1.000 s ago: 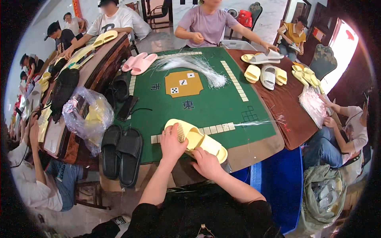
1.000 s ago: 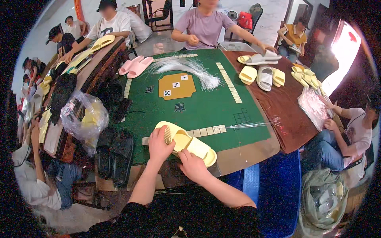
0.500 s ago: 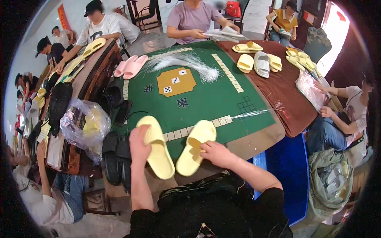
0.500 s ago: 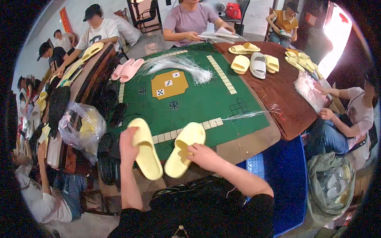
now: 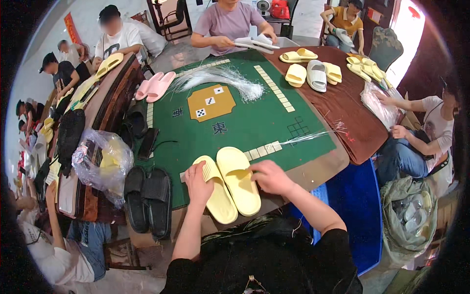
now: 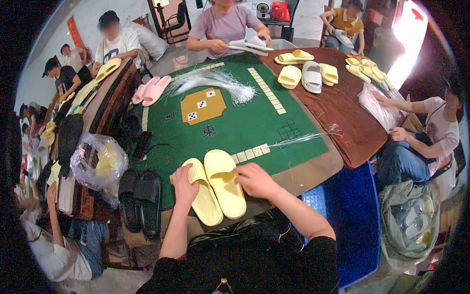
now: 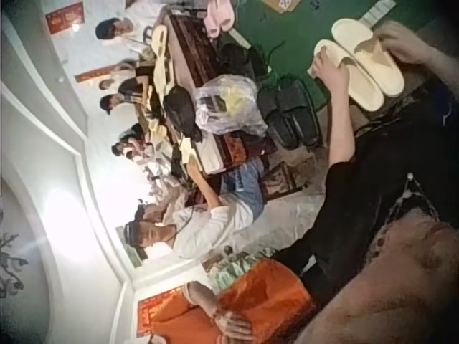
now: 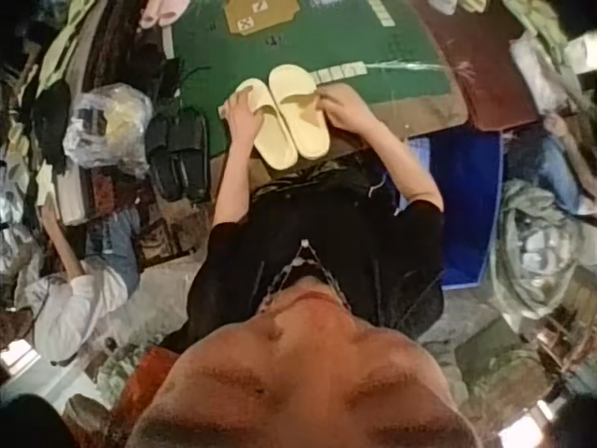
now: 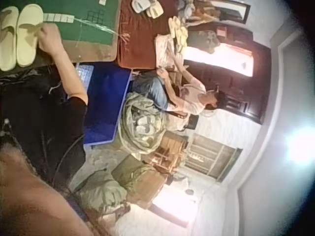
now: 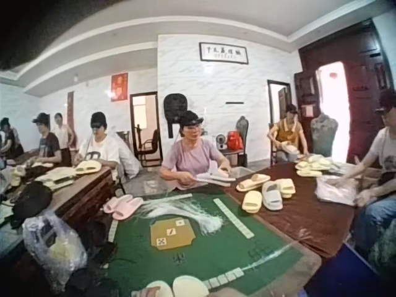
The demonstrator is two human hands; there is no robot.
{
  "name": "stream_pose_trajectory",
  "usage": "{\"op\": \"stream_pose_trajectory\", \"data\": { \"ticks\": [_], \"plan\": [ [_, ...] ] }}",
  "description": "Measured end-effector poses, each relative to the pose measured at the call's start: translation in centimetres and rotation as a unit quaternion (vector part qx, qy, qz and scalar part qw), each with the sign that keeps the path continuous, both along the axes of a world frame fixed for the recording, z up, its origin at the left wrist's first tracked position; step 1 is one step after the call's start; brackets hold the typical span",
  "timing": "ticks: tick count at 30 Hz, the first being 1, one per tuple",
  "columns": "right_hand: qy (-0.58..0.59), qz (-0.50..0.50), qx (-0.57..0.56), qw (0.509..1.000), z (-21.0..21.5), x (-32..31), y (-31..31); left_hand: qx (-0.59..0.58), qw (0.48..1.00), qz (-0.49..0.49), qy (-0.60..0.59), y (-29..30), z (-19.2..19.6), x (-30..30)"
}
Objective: The person fastens pairs of slippers together by threading plastic tag ties through them on a table.
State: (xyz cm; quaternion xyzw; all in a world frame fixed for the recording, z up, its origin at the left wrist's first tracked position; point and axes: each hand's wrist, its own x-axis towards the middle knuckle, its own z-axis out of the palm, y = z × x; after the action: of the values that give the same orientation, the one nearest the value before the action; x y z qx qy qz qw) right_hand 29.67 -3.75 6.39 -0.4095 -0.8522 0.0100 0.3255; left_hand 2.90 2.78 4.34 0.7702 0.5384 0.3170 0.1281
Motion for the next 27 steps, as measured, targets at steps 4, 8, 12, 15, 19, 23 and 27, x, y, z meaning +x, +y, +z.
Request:
{"op": "stream_pose_trajectory", "data": {
  "ticks": [4,8,12,15,19,23,27],
  "plan": [
    [0.055,-0.225,0.076,0.97,-0.4,3.7,1.5,-0.072,0.992,-0.096,0.048,0.2,2.8,-0.7],
    [0.057,-0.327,0.047,0.942,-1.4,6.9,3.3,-0.033,0.991,-0.131,-0.015,-0.2,7.2,2.6],
    [0.067,-0.326,0.016,0.943,-3.5,7.7,4.0,0.0,0.98,-0.196,-0.027,1.7,6.2,6.5],
    [0.08,-0.335,0.018,0.939,-4.0,8.2,4.1,-0.024,0.969,-0.245,0.022,3.0,5.7,10.1],
    [0.101,-0.336,0.019,0.936,-4.0,8.0,4.3,-0.023,0.97,-0.239,0.044,4.2,3.4,14.5],
    [0.135,-0.338,0.03,0.931,-3.9,7.9,4.0,-0.041,0.974,-0.221,0.031,4.8,2.2,17.5],
    [0.132,-0.34,0.02,0.931,-3.9,8.0,3.9,-0.03,0.977,-0.208,0.034,5.1,1.4,18.6]
  ]
}}
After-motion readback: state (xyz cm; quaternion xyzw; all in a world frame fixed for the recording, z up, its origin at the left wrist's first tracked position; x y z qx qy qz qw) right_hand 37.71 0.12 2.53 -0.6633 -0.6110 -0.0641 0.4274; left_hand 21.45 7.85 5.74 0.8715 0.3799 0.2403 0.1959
